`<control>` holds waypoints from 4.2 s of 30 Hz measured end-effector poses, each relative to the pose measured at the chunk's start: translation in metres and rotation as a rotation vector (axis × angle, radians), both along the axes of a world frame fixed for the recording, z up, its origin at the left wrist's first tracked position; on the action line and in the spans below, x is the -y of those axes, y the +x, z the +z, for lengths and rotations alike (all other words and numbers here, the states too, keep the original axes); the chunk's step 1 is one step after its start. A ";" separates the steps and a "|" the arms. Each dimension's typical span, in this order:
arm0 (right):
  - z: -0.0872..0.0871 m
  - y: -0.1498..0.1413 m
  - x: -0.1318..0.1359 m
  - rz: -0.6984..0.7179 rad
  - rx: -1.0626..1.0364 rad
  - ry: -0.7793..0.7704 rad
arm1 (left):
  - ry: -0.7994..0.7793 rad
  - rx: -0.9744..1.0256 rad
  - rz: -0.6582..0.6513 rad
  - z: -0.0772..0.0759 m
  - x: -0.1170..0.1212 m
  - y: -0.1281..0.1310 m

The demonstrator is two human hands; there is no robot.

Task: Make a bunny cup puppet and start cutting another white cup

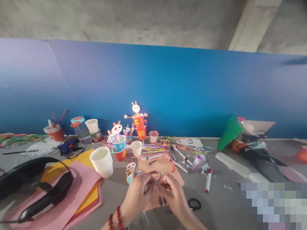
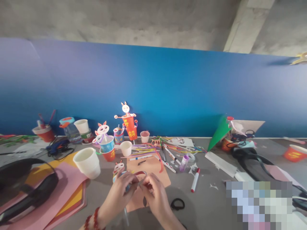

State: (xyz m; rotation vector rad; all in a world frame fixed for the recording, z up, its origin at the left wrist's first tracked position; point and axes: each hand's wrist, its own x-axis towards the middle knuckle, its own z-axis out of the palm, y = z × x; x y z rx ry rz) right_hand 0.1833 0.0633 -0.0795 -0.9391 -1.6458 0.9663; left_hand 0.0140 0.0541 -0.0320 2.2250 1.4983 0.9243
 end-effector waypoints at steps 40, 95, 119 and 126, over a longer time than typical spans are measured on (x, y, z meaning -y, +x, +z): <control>-0.030 0.041 -0.053 -0.139 0.466 -0.072 | 0.184 -0.388 -0.119 -0.013 -0.042 0.024; 0.033 0.025 -0.029 -0.009 -0.080 -0.061 | -0.090 0.374 -0.117 -0.007 -0.026 0.016; 0.039 0.018 -0.026 -0.016 -0.167 -0.244 | -0.119 0.469 -0.095 -0.009 -0.024 0.016; 0.036 0.017 -0.028 -0.018 -0.174 -0.237 | -0.131 0.485 -0.096 -0.005 -0.023 0.017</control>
